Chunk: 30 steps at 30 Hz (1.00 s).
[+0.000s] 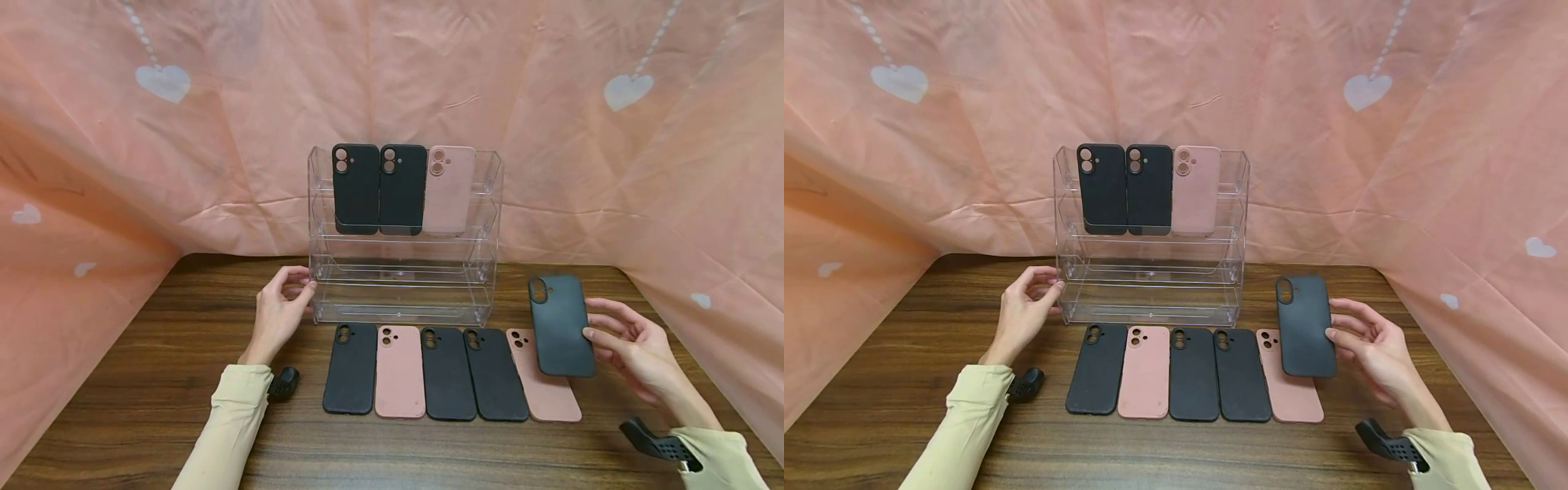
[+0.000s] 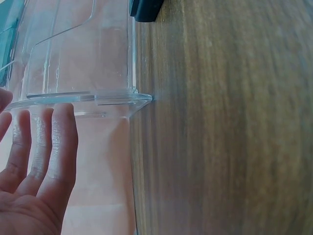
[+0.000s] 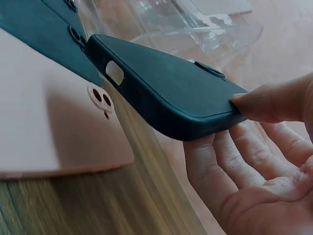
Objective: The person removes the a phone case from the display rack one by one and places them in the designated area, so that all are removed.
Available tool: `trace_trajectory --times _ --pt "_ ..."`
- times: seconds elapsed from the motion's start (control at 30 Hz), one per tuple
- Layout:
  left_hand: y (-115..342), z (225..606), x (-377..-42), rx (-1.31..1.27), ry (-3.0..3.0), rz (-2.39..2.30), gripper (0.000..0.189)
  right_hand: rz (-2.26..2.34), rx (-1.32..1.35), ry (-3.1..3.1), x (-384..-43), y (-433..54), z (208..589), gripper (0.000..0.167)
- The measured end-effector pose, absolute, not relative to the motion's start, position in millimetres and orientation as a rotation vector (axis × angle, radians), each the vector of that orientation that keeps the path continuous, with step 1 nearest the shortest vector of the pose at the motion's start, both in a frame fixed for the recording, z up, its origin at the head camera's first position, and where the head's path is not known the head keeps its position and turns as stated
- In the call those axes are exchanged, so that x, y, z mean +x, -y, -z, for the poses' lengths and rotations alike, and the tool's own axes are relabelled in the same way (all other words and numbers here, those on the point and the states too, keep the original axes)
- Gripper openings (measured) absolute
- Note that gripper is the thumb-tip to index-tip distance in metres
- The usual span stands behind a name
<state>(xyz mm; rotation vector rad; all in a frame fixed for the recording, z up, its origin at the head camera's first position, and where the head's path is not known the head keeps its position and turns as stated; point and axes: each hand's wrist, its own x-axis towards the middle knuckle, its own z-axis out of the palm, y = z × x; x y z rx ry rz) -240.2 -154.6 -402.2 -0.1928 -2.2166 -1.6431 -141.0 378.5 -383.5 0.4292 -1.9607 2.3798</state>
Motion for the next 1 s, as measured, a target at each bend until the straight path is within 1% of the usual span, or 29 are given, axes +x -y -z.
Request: trace_trajectory --times 0.27,0.7,1.0 --pt "155 404 -241 -0.168 2.239 1.635 0.027 -2.372 0.393 2.028 -135 -394 388 0.057" --pt "155 402 -241 -0.201 2.217 1.65 0.023 -2.293 0.262 2.232 -120 -420 399 0.056" --pt "155 403 -241 -0.193 2.219 1.647 0.025 -2.325 0.262 2.268 -114 -437 405 0.057"
